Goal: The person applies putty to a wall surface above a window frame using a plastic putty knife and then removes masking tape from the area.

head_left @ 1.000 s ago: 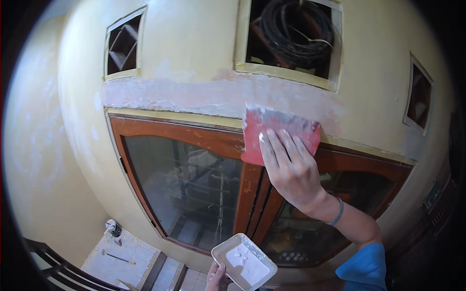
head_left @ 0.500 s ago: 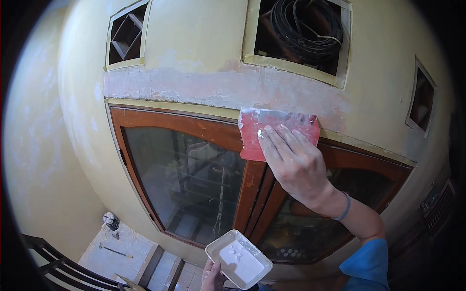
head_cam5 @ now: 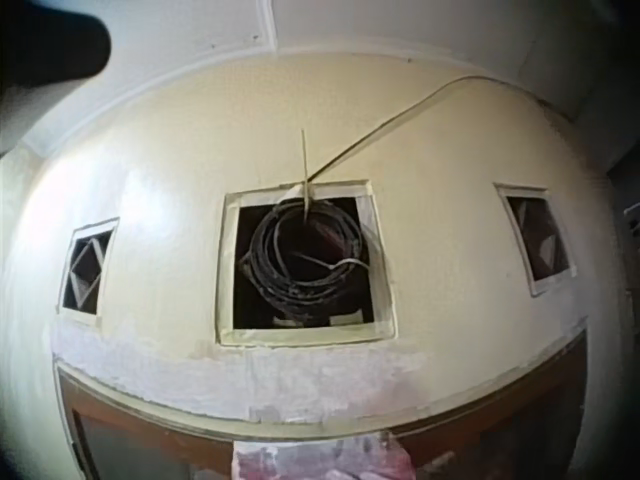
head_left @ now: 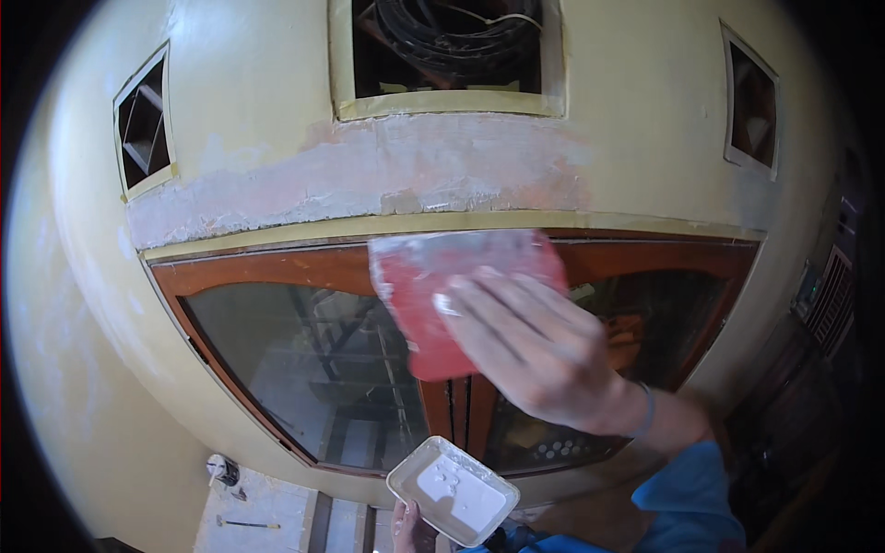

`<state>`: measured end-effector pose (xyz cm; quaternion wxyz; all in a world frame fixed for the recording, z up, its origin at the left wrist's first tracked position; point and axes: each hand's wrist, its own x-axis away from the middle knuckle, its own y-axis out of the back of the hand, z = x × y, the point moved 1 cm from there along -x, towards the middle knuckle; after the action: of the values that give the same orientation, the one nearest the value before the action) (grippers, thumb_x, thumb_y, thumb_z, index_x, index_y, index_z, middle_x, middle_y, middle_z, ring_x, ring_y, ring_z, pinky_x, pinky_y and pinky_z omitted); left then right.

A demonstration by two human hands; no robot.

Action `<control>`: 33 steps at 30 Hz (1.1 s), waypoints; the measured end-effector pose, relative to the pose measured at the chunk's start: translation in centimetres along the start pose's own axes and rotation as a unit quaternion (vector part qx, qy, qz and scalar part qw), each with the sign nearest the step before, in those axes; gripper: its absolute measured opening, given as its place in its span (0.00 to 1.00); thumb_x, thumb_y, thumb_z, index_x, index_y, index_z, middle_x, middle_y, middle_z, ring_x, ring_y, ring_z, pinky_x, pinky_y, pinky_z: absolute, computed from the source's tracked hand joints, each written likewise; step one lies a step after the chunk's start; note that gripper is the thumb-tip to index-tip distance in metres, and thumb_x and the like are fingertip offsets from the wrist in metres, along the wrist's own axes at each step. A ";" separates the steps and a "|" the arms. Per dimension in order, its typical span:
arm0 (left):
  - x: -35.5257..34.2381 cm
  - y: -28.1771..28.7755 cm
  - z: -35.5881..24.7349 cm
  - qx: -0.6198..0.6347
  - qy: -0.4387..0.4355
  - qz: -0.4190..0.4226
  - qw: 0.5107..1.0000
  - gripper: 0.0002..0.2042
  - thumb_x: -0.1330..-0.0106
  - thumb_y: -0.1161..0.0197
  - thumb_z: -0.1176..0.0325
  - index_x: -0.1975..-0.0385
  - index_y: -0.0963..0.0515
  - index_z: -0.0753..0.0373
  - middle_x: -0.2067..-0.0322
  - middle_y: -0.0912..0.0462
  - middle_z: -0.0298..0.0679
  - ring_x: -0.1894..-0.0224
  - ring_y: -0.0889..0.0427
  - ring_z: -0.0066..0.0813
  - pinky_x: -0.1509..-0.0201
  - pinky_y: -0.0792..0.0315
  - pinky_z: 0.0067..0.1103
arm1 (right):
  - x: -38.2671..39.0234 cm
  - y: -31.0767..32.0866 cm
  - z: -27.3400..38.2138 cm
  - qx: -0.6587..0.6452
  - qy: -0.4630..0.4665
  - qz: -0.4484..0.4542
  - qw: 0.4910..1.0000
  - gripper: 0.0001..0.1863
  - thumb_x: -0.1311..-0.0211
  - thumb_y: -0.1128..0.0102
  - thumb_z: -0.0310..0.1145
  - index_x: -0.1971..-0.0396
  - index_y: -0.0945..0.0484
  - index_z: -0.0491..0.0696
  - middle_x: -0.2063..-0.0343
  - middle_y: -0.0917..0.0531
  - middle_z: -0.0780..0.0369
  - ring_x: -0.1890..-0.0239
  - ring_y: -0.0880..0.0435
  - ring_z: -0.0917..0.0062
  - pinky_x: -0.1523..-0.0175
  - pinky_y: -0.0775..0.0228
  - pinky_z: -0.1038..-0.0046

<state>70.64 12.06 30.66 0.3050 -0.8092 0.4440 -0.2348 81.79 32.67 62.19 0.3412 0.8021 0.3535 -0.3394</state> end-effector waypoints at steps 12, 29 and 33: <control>-0.6 0.1 0.4 0.018 0.004 0.006 1.000 0.27 0.19 0.43 0.54 0.26 0.34 0.60 0.34 0.23 0.41 0.33 0.23 0.37 0.30 0.27 0.38 | 6.1 -2.8 -5.2 0.096 0.029 0.017 0.995 0.18 0.37 0.36 0.30 0.48 0.12 0.47 0.43 0.12 0.56 0.37 0.16 0.57 0.29 0.29 0.48; -1.0 1.0 -6.0 -0.023 -0.099 -0.063 0.993 0.25 0.19 0.43 0.52 0.30 0.37 0.56 0.45 0.20 0.33 0.54 0.16 0.17 0.54 0.21 0.20 | 7.1 0.8 2.2 -0.438 -0.470 -0.068 0.763 0.19 0.25 0.40 0.28 0.41 0.25 0.34 0.51 0.13 0.55 0.54 0.13 0.73 0.46 0.24 0.73; -0.6 -1.3 -9.7 0.012 -0.152 -0.098 0.983 0.23 0.18 0.45 0.54 0.31 0.39 0.55 0.47 0.20 0.33 0.58 0.16 0.16 0.59 0.24 0.17 | 6.6 0.4 2.9 -0.573 -0.523 -0.103 0.622 0.23 0.25 0.41 0.33 0.37 0.27 0.37 0.45 0.16 0.56 0.46 0.16 0.73 0.41 0.24 0.69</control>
<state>64.79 10.32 38.40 0.3543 -0.8713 0.3078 -0.1433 84.68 32.37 55.62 0.8223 0.0890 0.3183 -0.4633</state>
